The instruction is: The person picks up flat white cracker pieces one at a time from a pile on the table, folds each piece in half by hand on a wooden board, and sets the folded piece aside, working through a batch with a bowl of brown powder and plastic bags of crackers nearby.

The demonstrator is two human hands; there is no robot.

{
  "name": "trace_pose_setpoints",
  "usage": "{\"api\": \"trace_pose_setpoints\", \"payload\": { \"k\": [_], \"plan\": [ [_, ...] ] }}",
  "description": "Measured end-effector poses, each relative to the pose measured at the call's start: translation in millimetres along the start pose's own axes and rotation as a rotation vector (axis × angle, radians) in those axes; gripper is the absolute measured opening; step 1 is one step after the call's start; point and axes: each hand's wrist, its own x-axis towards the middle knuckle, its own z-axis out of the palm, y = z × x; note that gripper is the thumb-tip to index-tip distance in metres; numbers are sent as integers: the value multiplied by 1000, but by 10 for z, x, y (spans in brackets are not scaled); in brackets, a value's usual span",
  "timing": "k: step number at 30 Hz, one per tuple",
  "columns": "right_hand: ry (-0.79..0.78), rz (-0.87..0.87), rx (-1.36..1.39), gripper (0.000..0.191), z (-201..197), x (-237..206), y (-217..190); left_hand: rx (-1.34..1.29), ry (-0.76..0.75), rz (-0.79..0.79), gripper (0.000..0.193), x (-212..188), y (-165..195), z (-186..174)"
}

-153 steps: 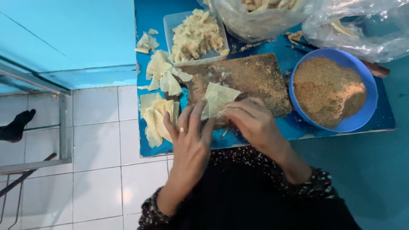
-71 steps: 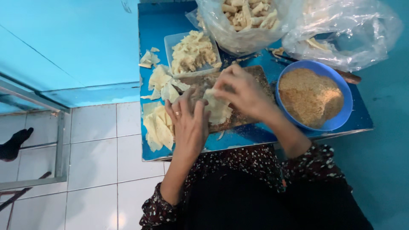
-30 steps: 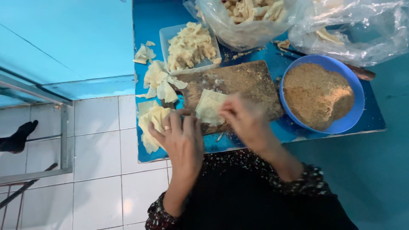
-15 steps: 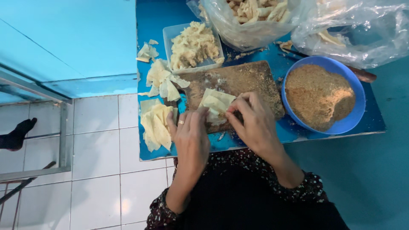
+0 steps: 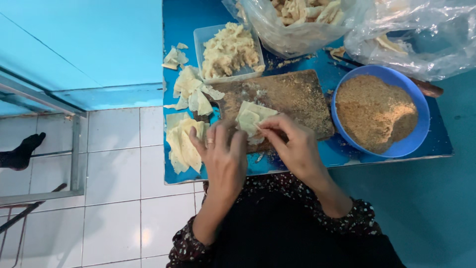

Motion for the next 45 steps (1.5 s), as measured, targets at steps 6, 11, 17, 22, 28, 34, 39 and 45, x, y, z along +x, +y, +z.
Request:
{"api": "trace_pose_setpoints", "payload": {
  "k": [6,11,17,22,28,34,39,45],
  "plan": [
    [-194,-298,-151,22,-162,201,-43,83,-127,220,17,36,-164,-105],
    [-370,-386,-124,30,-300,318,-20,-31,-180,141,12,185,-266,18],
    [-283,-213,-142,11,-112,426,123,-125,-151,81,13,233,-251,-12],
    [-340,23,34,21,-79,568,122,-158,-169,-26,13,287,-198,12],
    [-376,-280,-136,15,-228,414,48,-147,-167,144,12,276,-267,-79],
    [-286,-275,-126,11,-140,522,127,-111,-226,109,9,380,-319,19],
    [-358,-8,-133,13,-41,571,143,-225,-174,-31,11,340,-307,65],
    [-219,-352,-302,11,-107,423,84,-250,-106,95,10,284,-331,28]
  ]
}}
